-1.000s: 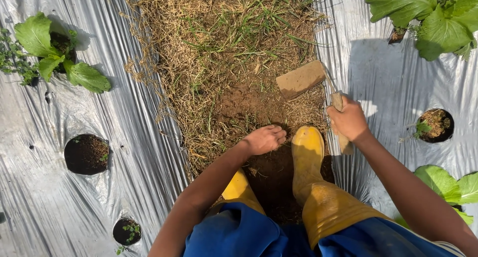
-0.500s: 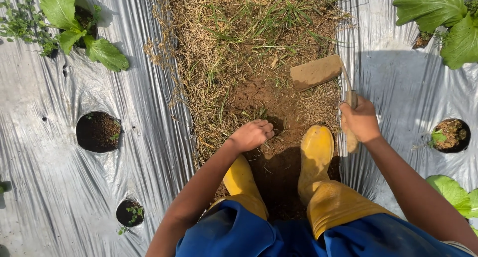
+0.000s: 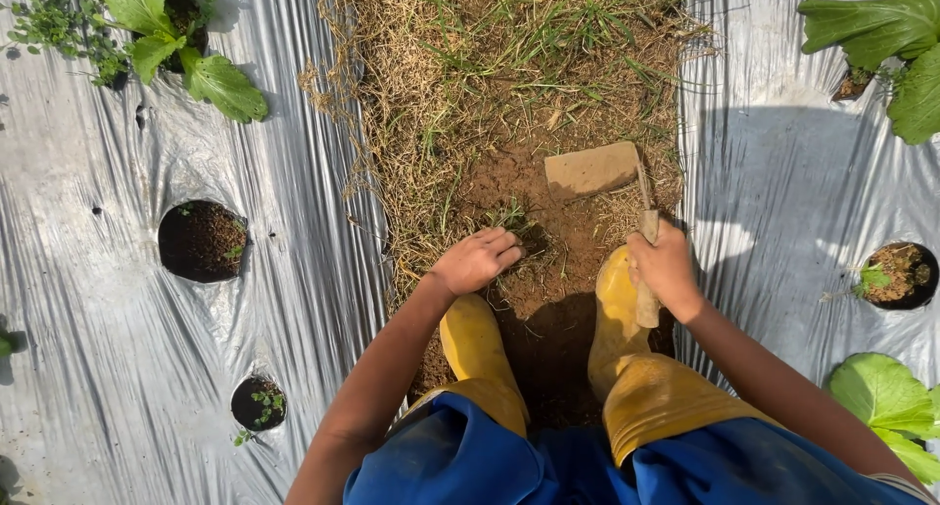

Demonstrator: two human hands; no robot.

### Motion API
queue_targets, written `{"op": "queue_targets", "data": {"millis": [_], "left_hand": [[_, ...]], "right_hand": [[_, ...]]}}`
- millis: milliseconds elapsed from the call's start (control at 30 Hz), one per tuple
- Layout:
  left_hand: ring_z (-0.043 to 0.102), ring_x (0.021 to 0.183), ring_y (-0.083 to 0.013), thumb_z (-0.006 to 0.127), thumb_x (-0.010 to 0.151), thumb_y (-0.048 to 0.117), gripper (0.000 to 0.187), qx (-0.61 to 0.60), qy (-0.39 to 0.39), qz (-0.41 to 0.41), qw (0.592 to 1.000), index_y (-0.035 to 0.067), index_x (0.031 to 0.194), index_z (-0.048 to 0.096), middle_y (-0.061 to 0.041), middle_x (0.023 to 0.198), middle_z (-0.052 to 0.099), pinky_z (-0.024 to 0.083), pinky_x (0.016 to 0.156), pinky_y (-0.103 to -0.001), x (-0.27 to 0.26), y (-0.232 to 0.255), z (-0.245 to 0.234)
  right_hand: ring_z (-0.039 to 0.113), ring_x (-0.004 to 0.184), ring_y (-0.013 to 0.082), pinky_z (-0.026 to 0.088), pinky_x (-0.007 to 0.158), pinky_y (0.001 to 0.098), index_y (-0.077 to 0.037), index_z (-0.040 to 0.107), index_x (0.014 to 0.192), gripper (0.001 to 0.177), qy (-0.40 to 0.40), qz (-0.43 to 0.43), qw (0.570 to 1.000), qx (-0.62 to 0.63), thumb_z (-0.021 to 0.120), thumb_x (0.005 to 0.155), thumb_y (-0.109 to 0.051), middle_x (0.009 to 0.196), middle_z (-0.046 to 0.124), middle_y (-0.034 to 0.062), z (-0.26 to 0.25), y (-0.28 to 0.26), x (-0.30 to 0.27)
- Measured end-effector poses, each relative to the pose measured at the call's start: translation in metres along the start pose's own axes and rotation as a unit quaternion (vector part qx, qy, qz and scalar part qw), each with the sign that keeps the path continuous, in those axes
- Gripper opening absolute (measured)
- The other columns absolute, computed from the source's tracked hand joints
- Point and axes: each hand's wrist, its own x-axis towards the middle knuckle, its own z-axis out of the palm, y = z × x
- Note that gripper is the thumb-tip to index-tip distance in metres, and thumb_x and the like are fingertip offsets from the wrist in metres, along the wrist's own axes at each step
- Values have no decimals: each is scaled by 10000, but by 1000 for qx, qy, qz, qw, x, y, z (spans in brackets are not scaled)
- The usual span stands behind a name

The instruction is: The person uses a small hand hoe to remove weeds and dry grass from a narrow strip of soil between two rows of plants covered with plastic mulch. The person repeatedly scrapes the soil surface and pulls out weeds by hand.

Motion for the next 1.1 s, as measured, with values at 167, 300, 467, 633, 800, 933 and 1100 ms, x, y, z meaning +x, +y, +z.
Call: {"op": "queue_targets", "data": {"millis": [167, 300, 467, 633, 800, 933, 1100], "left_hand": [[654, 902, -221, 598, 992, 125, 48, 1, 15, -13, 1000, 116, 970, 639, -49, 935, 626, 587, 872, -357, 2, 1, -15], [658, 895, -220, 613, 977, 112, 24, -4, 15, -35, 999, 117, 977, 637, -49, 936, 630, 589, 876, -362, -1, 4, -18], [663, 894, -233, 590, 1004, 146, 70, 3, 23, -25, 999, 115, 964, 639, -59, 925, 632, 586, 856, -368, -6, 1, 0], [665, 897, -222, 605, 1000, 145, 73, 6, 18, -19, 1000, 110, 957, 653, -59, 922, 644, 587, 849, -361, -6, 3, -7], [660, 941, -217, 610, 998, 136, 52, 6, -19, -10, 1000, 119, 985, 658, -59, 953, 652, 573, 860, -338, -3, 3, -9], [638, 1038, -208, 629, 982, 114, 84, 37, -64, 40, 996, 138, 1056, 660, -54, 1051, 676, 532, 919, -340, 34, 13, -55], [606, 1291, -318, 661, 917, 27, 374, 63, -278, -29, 958, 170, 1254, 584, -167, 1361, 616, 511, 1061, -466, 77, 32, -58]], "right_hand": [[584, 360, 233, 498, 379, 379, 21, 612, 864, 118, -78, 7, 993, -88, 577, 935, -67, 501, 572, 135, 1, 12, 10], [552, 400, 216, 476, 419, 364, -4, 558, 917, 103, 41, -62, 997, 33, 525, 985, -74, 517, 512, 107, 15, 9, 33], [565, 388, 219, 484, 367, 377, 17, 574, 899, 91, -17, -12, 999, -29, 543, 954, -47, 550, 559, 135, 33, 18, 1], [526, 354, 213, 461, 323, 387, 39, 563, 896, 120, -48, 20, 999, 9, 570, 940, -72, 537, 518, 125, 22, -4, 9], [542, 399, 209, 467, 349, 378, 20, 529, 941, 98, 5, -7, 1000, 10, 527, 994, -63, 590, 525, 110, 27, 10, 12], [533, 342, 237, 447, 307, 398, 50, 548, 841, 125, -62, 43, 997, -8, 573, 912, -50, 525, 522, 162, 26, 26, -13], [567, 338, 256, 469, 295, 410, 48, 588, 827, 137, -71, 12, 994, -78, 604, 909, -61, 532, 570, 186, 10, 22, -1]]}}
